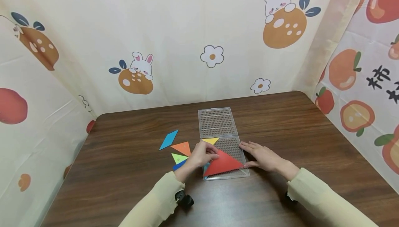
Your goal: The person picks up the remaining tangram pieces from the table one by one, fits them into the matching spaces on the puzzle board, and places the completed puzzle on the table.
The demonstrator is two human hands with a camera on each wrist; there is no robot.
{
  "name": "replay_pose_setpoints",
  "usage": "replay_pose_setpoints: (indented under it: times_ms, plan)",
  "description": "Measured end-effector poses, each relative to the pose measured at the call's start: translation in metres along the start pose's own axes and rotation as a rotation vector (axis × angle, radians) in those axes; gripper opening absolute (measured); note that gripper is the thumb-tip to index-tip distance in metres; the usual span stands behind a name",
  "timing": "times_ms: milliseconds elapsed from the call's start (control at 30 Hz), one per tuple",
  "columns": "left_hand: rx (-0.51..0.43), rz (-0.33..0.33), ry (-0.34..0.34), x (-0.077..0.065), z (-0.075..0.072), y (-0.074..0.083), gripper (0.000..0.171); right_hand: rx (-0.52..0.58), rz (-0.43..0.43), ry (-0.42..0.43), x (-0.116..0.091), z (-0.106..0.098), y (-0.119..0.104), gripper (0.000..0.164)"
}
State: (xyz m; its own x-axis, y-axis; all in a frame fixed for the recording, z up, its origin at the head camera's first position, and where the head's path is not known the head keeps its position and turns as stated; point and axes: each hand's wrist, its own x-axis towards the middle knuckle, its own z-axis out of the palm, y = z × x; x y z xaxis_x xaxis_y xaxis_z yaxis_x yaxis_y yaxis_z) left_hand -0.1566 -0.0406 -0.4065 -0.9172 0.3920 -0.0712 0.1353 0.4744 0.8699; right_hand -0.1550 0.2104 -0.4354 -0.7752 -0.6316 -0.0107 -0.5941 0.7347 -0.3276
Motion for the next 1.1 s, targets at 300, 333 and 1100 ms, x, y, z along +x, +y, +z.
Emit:
replay_pose_setpoints:
  times_ms: [300,333,1100]
  plan:
    - [0.009,0.007,-0.019,0.004,0.007,-0.003,0.005,0.004,-0.001,0.006,0.000,0.000,0.001,0.071]
    - [0.010,0.007,-0.020,0.004,0.008,-0.003,0.005,0.004,0.000,0.006,0.000,0.001,0.001,0.071]
    - [0.065,0.010,-0.058,0.004,0.015,-0.008,0.006,0.015,0.016,0.011,0.000,0.000,-0.001,0.070]
